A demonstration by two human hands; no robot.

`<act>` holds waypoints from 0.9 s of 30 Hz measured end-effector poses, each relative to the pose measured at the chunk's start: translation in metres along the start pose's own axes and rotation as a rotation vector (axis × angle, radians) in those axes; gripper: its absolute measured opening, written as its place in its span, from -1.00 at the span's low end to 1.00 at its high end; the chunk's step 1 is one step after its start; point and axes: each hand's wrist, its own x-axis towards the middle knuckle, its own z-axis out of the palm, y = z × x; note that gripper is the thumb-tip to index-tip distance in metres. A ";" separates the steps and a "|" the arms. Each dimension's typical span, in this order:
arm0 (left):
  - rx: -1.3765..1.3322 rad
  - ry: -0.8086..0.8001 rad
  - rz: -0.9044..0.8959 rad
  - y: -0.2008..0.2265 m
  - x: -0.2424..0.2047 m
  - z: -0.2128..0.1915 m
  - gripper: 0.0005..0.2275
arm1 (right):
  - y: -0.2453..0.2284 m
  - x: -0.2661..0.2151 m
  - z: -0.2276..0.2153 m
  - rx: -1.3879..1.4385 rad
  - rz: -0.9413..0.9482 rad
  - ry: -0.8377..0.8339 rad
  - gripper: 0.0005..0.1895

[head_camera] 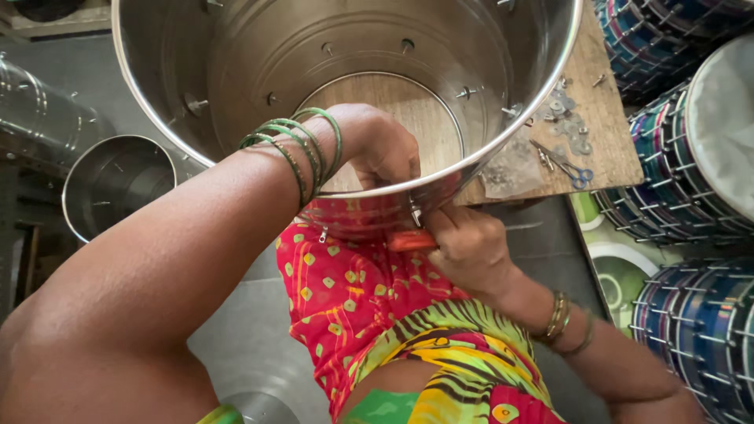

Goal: The person uses a red-handled screwdriver to tighten bolts around the rim of a large metal drum shell. They rotate the drum periodically to access different bolts and continue tightening them throughout the clip.

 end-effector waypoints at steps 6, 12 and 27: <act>0.176 0.067 0.044 0.005 -0.006 -0.003 -0.74 | 0.009 0.006 0.000 -0.063 -0.094 -0.121 -0.62; 0.243 0.103 0.025 0.016 -0.012 -0.002 -0.70 | 0.008 -0.012 0.032 0.819 0.671 -0.069 -0.68; 0.344 0.187 0.055 0.006 -0.012 -0.005 -0.62 | 0.003 -0.024 0.033 1.022 0.904 0.011 -0.74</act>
